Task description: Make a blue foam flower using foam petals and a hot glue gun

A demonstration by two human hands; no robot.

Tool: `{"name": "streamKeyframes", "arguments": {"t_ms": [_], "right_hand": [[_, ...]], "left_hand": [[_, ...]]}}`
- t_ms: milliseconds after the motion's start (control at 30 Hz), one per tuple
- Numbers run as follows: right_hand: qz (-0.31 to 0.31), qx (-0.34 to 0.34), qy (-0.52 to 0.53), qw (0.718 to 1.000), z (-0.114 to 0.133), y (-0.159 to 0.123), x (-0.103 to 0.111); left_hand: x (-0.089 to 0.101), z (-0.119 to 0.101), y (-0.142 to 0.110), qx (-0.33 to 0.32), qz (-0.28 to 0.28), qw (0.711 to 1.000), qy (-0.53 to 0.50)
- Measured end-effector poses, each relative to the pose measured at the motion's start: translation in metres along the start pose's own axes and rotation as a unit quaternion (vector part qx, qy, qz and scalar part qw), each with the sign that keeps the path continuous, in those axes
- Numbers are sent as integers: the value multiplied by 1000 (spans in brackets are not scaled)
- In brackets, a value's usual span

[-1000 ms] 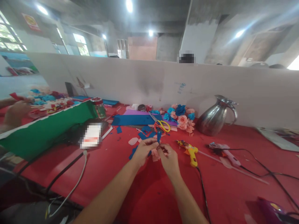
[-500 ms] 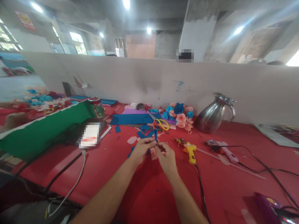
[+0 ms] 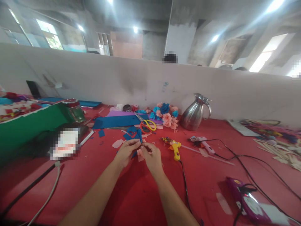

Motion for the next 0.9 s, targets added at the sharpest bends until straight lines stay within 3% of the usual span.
{"name": "streamKeyframes", "arguments": {"t_ms": [567,900], "right_hand": [[20,12,15,1000,-4,0,-1],[-3,52,16,999,-14,4,0]], "left_hand": [[0,-1,0,12,41,999,1],[6,-4,5,-103,81,988,78]]}}
Point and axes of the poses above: each hand's wrist, its own y-axis towards the middle knuckle, its own x-axis out of the back of the hand, z = x × y, the point moved 1 cm from there along y, towards the middle knuckle, and after that the axes turned 15 degrees about -z, right-handed, at the moved point
